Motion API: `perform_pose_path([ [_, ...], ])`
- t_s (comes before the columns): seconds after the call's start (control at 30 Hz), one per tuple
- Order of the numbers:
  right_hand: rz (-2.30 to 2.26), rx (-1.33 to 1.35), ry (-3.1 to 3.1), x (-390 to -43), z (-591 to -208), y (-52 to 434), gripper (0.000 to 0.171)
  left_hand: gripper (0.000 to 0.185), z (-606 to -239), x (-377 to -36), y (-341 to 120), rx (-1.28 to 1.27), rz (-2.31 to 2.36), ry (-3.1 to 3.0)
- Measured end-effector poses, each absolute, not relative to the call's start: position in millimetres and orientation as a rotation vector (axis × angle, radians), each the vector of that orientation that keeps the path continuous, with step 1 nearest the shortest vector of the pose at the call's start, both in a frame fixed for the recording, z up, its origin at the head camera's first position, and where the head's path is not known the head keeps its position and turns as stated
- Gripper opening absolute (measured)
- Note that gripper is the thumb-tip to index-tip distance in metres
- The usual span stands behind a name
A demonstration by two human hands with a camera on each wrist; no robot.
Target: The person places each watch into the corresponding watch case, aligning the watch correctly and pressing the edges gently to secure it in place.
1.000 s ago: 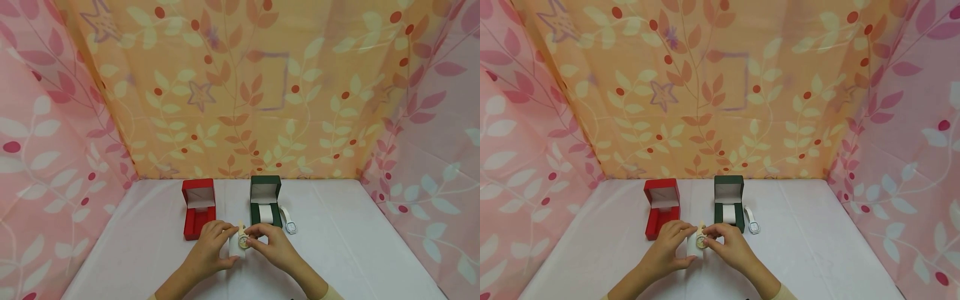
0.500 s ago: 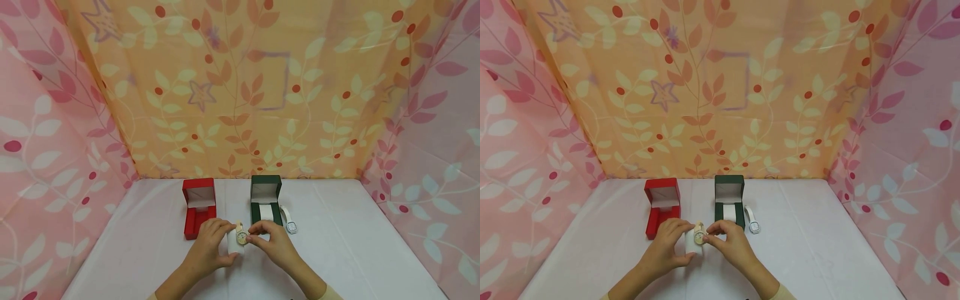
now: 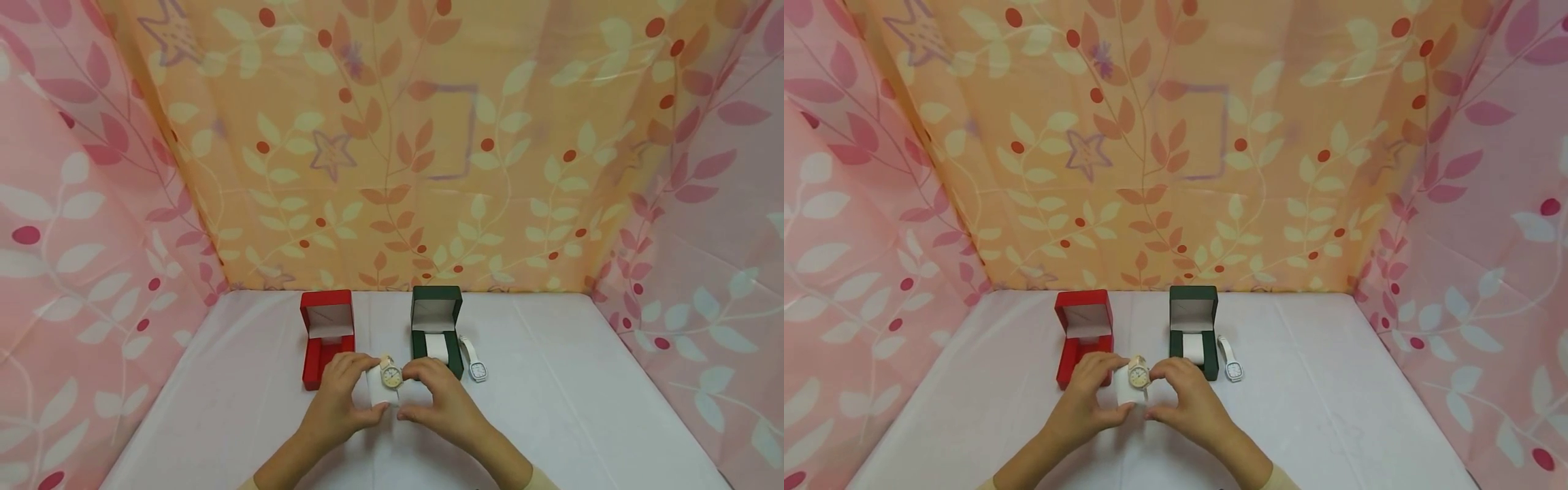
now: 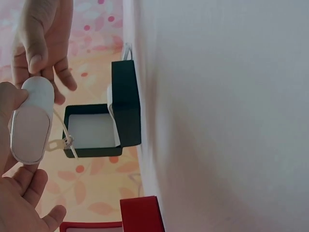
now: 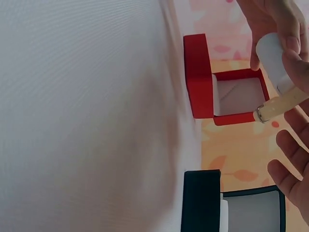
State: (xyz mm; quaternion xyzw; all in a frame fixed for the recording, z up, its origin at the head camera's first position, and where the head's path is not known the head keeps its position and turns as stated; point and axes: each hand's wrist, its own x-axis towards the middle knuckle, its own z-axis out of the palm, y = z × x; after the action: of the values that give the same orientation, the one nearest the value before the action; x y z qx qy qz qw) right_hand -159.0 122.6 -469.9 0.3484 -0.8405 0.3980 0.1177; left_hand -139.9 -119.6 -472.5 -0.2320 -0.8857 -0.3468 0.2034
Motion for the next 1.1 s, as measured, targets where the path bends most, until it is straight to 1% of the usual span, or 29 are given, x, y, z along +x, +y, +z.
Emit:
perform_pose_path([
  [0.47, 1.050, 1.004, -2.401, -159.0, -472.1, 121.6, 0.053, 0.071, -472.7, -136.1, -114.4, -0.659, -1.040, -2.502],
  [0.87, 1.071, 1.030, -2.338, -162.9, -473.1, 122.8, 0.045, 0.075, -468.1, -136.4, -117.4, -0.673, -1.055, -2.545],
  [1.1, 1.099, 0.996, -2.336, -163.9, -475.6, 123.4, 0.043, 0.087, -467.4, -138.2, -120.7, -0.676, -1.084, -2.622],
])
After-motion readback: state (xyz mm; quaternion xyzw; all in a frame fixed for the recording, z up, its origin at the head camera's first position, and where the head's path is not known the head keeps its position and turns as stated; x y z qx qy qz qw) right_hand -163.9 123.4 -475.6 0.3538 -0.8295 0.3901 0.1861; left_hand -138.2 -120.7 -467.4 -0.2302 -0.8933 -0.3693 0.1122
